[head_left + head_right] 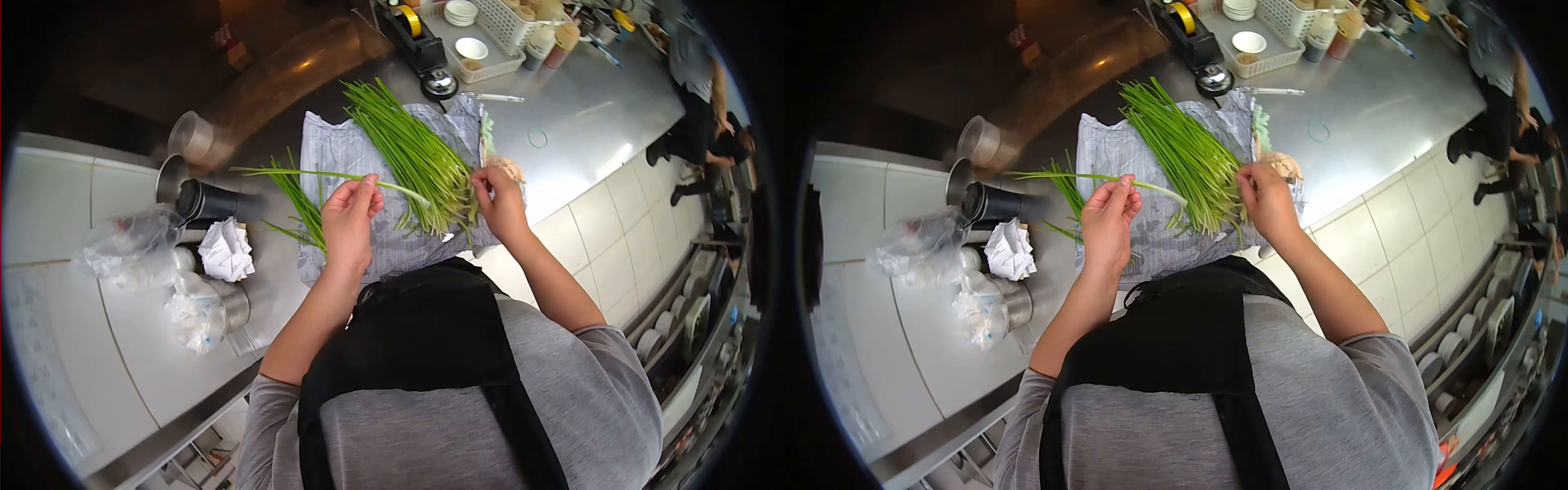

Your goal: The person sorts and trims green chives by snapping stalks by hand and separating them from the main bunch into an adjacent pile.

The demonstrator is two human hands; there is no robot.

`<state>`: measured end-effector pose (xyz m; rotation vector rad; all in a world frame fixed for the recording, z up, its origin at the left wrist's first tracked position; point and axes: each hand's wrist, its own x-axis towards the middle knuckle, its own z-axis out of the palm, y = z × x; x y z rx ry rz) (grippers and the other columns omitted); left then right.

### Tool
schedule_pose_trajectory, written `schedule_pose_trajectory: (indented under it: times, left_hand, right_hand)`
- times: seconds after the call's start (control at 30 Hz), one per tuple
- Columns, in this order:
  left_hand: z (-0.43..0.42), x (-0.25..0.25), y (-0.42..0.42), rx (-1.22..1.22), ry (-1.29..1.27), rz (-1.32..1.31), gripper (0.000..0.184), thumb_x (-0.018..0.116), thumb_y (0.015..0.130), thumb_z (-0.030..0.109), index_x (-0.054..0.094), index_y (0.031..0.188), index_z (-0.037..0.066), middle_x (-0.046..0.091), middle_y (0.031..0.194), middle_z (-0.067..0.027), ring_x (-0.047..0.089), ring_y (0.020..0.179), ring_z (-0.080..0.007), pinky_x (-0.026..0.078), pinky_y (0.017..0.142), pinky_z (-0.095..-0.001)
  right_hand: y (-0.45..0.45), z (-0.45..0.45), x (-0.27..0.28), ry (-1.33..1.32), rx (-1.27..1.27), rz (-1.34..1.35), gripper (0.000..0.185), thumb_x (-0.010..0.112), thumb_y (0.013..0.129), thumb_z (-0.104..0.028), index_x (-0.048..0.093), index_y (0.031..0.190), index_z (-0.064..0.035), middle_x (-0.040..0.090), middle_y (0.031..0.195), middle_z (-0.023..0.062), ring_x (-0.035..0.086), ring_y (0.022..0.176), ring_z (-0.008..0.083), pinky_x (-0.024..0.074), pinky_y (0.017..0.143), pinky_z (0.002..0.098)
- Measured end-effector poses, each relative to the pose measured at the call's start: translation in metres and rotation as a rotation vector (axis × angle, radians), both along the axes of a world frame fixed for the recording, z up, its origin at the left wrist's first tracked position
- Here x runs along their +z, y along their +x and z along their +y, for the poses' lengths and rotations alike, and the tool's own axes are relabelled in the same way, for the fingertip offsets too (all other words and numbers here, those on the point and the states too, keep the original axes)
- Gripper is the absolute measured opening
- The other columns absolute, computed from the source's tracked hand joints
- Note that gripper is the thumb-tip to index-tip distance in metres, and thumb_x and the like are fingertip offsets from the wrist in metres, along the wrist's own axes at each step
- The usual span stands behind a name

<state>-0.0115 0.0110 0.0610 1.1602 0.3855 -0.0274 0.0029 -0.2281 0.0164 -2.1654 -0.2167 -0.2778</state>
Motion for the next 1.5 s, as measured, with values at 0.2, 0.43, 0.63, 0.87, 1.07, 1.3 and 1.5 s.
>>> schedule_pose_trajectory:
  times: [0.2,0.43,0.63,0.87,1.07,1.3,1.5]
  left_hand:
    - [0.006,-0.007,-0.018,0.130,0.113,0.044,0.013,0.064,0.088,0.017,0.063,0.084,0.004,0.060,0.073,-0.0008,0.056,0.068,-0.0068,0.046,0.064,-0.0208]
    - [0.023,-0.012,-0.032,0.185,0.157,0.046,0.013,0.062,0.090,0.016,0.060,0.086,0.004,0.060,0.076,-0.0007,0.057,0.069,-0.0068,0.048,0.065,-0.0209]
    - [0.047,-0.028,-0.048,0.135,0.280,0.099,0.011,0.059,0.091,0.015,0.060,0.092,0.003,0.061,0.079,-0.0009,0.057,0.070,-0.0072,0.048,0.065,-0.0211]
    - [0.071,-0.053,-0.076,-0.073,0.976,0.186,0.011,0.062,0.086,0.011,0.063,0.086,0.000,0.061,0.073,-0.0091,0.059,0.060,-0.0135,0.046,0.057,-0.0290]
    - [0.058,-0.040,-0.077,-0.206,1.243,-0.012,0.010,0.064,0.082,0.008,0.063,0.084,-0.001,0.060,0.073,-0.0142,0.059,0.060,-0.0263,0.045,0.056,-0.0350]
    - [0.046,-0.025,-0.070,-0.290,1.342,-0.065,0.008,0.064,0.081,0.007,0.063,0.085,0.001,0.060,0.076,-0.0136,0.059,0.065,-0.0304,0.046,0.058,-0.0378]
    - [0.044,-0.020,-0.070,-0.294,1.354,-0.050,0.009,0.063,0.081,0.008,0.063,0.087,0.002,0.060,0.079,-0.0132,0.059,0.068,-0.0322,0.047,0.060,-0.0386]
  right_hand:
    - [0.005,-0.021,-0.011,-0.114,0.088,0.170,0.009,0.062,0.081,-0.003,0.059,0.089,-0.0027,0.059,0.084,0.0143,0.058,0.069,0.0246,0.0458,0.059,0.0317]
    - [0.016,-0.016,-0.009,-0.051,0.211,0.044,0.017,0.064,0.079,0.000,0.064,0.094,-0.0067,0.053,0.065,0.0078,0.052,0.057,0.0166,0.0418,0.053,0.0287]
    - [0.027,-0.012,-0.010,-0.081,0.295,0.011,0.021,0.060,0.077,0.003,0.065,0.095,-0.0071,0.057,0.079,0.0070,0.054,0.072,0.0224,0.0434,0.066,0.0346]
    - [0.035,-0.008,-0.024,-0.349,0.352,-0.078,0.020,0.065,0.076,-0.006,0.066,0.094,-0.0125,0.061,0.088,0.0050,0.057,0.082,0.0241,0.0384,0.078,0.0392]
    - [0.045,0.035,0.009,-0.169,0.378,-0.358,0.026,0.067,0.076,-0.011,0.065,0.101,-0.0160,0.062,0.084,0.0016,0.058,0.080,0.0202,0.0384,0.075,0.0367]
    - [0.071,0.075,0.024,-0.168,0.480,-0.360,0.030,0.067,0.076,-0.011,0.066,0.106,-0.0159,0.061,0.083,0.0003,0.059,0.074,0.0170,0.0383,0.071,0.0325]
    - [0.093,0.074,0.012,-0.416,0.482,-0.509,0.029,0.068,0.073,-0.011,0.068,0.101,-0.0166,0.061,0.079,-0.0004,0.059,0.071,0.0172,0.0393,0.067,0.0320]
